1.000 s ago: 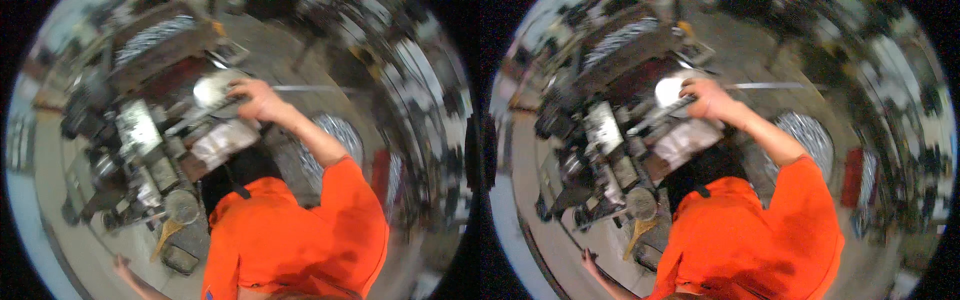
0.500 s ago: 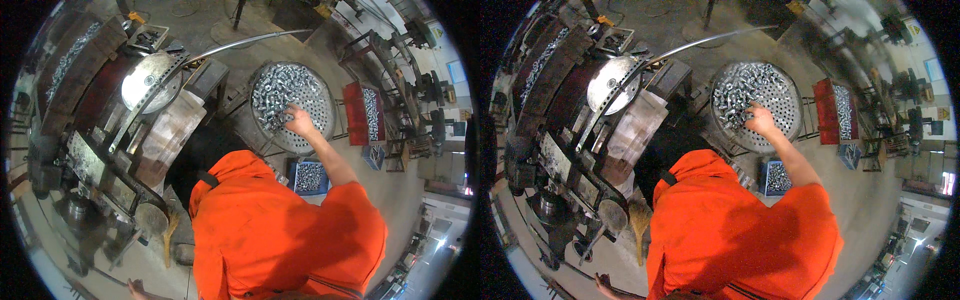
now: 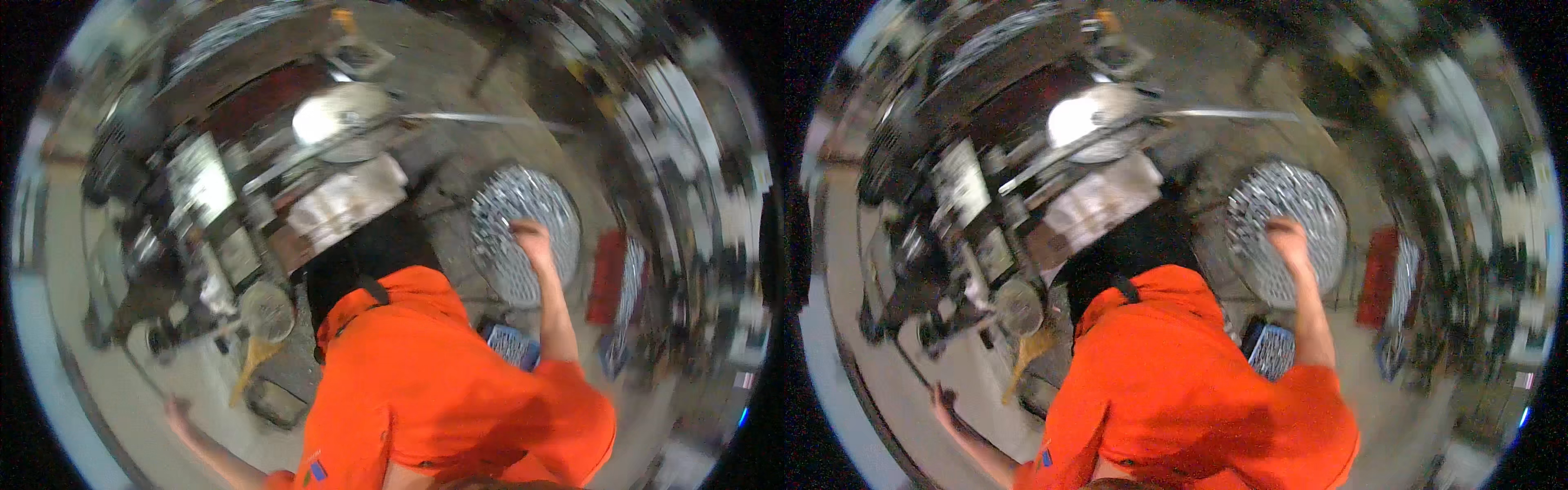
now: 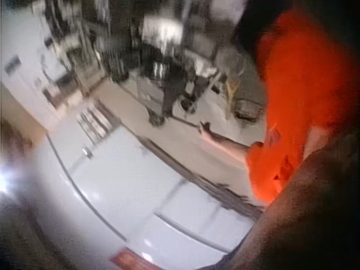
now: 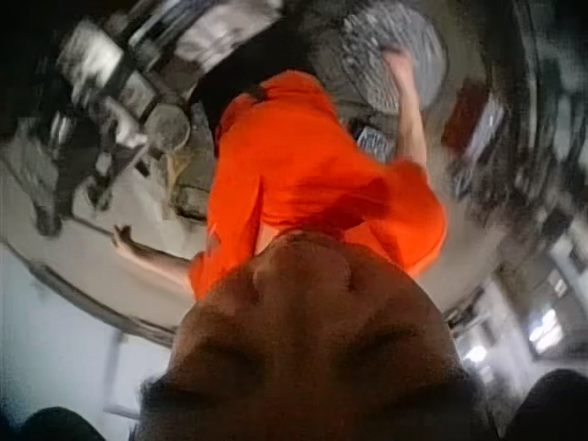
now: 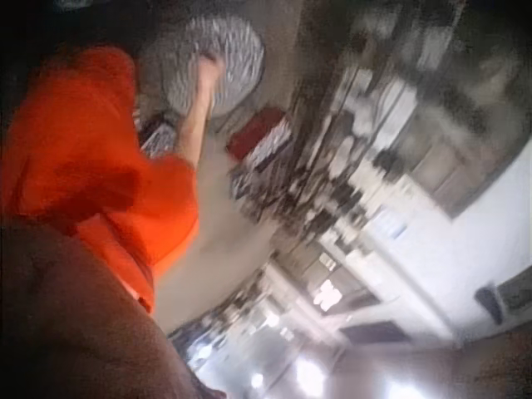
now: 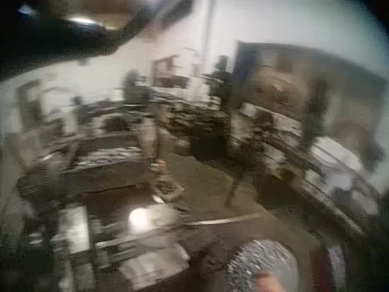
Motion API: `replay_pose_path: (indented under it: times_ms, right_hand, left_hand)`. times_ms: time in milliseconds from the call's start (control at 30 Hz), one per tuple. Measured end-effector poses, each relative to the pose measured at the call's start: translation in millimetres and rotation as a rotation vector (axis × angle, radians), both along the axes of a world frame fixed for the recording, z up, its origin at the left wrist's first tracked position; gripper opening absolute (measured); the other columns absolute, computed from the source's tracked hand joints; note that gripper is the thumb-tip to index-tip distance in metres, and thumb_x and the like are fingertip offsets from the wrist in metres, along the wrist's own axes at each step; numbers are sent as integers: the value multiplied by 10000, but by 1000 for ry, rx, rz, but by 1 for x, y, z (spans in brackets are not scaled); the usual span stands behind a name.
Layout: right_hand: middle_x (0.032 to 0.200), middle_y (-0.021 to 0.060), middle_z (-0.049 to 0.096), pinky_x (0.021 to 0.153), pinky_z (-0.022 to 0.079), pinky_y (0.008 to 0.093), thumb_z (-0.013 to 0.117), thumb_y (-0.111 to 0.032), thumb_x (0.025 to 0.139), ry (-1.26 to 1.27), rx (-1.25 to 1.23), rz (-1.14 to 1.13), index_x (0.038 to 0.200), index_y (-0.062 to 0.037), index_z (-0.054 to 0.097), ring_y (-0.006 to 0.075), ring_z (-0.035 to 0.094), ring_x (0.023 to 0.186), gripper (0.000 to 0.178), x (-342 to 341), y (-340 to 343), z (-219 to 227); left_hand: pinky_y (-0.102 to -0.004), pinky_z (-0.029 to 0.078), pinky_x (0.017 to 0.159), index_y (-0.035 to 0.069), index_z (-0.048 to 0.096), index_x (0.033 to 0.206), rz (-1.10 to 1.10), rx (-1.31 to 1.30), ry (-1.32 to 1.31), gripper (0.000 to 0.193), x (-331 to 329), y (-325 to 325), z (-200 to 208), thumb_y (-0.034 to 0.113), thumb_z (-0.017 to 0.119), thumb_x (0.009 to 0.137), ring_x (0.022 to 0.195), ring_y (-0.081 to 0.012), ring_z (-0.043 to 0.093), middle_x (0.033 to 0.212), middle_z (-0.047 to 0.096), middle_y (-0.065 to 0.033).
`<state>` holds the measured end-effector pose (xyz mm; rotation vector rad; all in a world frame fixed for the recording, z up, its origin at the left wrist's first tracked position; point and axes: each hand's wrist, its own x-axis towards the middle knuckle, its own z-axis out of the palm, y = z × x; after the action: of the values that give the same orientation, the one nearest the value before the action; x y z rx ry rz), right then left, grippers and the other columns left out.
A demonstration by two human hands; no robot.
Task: The person operates a metal turning machine, repeatedly inserting small metal pieces into the chuck, engaging the machine with a lever, and collecting the finished parts into a perforated tray. The cycle is repeated continuously throughout the clip.
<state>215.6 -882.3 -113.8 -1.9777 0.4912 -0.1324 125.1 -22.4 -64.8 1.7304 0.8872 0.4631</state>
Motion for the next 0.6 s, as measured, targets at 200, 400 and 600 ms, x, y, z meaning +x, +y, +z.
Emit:
replay_pose_path:
  times_ms: [200, 400, 600]
  right_hand:
    - [1123, 182, 583, 828, 461, 309, 502, -46, 602, -194, 337, 414, 845, 42, 689, 262, 595, 944, 319, 107, 91, 72]
    - [1076, 164, 613, 835, 451, 299, 536, -25, 570, -480, -37, 1188, 831, -74, 713, 257, 593, 989, 320, 218, 299, 146]
    - [1102, 178, 578, 820, 446, 387, 613, -140, 544, -919, -443, 1523, 795, -65, 695, 343, 546, 958, 275, 275, 491, 175]
  left_hand:
    - [-307, 483, 535, -32, 553, 966, 18, -22, 101, 376, -7, -12, 8, 279, 671, 791, 568, -172, 573, 657, 563, -76]
    - [-364, 489, 636, -48, 550, 994, -15, 513, 560, 403, -8, -39, 35, 252, 662, 749, 650, -291, 588, 712, 588, -168]
    - [-441, 461, 709, -57, 546, 957, -16, 550, 766, 397, -57, -84, 59, 243, 670, 728, 835, -412, 585, 844, 601, -261]
